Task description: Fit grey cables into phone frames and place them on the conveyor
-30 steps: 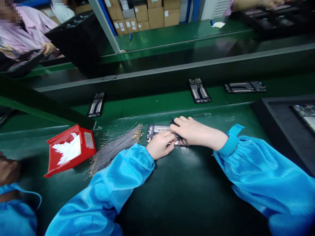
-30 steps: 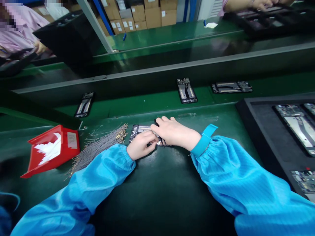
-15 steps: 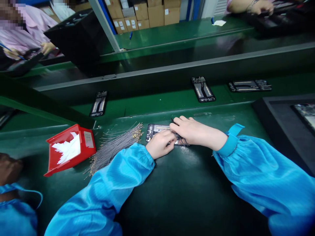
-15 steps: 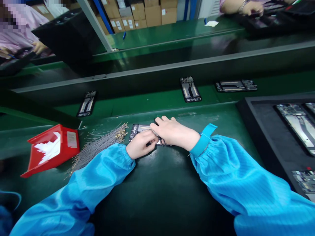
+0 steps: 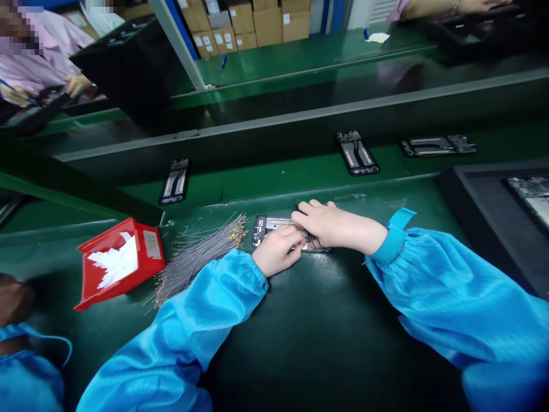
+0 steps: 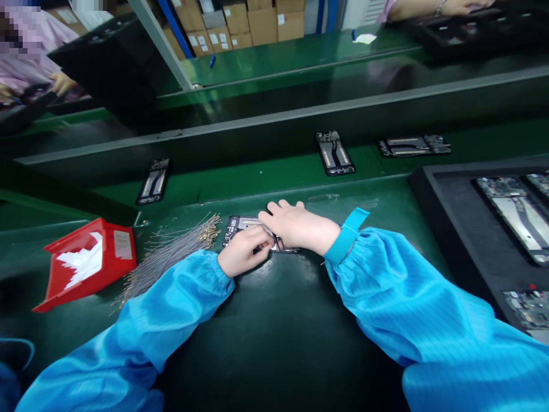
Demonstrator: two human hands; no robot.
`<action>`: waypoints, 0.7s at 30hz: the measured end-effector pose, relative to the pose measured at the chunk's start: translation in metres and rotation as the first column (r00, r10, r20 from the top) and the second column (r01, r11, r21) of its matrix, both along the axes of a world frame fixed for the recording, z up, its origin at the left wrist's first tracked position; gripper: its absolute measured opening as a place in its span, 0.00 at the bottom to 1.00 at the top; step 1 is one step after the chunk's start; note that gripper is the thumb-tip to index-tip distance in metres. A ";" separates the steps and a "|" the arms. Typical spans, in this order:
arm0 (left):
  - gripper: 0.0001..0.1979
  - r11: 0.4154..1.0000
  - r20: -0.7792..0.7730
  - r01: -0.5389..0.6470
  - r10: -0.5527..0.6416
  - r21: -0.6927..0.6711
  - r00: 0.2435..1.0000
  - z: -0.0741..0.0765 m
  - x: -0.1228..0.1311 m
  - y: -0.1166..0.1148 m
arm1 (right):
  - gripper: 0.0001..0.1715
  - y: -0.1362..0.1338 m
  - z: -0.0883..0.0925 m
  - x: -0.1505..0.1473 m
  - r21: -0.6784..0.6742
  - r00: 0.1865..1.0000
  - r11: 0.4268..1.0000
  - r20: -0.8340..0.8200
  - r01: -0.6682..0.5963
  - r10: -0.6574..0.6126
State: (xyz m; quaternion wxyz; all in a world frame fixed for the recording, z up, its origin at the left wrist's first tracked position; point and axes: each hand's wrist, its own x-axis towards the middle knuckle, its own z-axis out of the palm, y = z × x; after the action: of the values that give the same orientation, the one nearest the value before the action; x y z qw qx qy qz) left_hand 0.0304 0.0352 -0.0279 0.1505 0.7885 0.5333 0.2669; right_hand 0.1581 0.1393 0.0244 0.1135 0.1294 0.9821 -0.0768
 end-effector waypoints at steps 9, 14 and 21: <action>0.06 1.000 -0.002 0.004 -0.004 0.007 1.000 0.000 0.001 0.000 | 0.16 -0.001 -0.001 0.006 0.027 1.000 1.000 -0.023 -0.007 0.008; 0.06 1.000 0.009 0.012 -0.012 0.012 1.000 0.001 0.000 -0.001 | 0.15 -0.005 0.006 -0.001 -0.011 0.997 0.999 0.064 0.051 -0.051; 0.08 0.992 0.036 0.122 -0.123 0.037 0.992 0.001 -0.004 -0.001 | 0.22 -0.012 0.008 -0.008 -0.035 0.979 0.988 0.142 0.153 -0.147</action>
State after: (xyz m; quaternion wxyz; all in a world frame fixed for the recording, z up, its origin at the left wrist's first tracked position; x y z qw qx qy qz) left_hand 0.0268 0.0345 -0.0273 0.1631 0.8171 0.4761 0.2812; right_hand 0.1497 0.1276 0.0324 0.1784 0.2056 0.9572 -0.0982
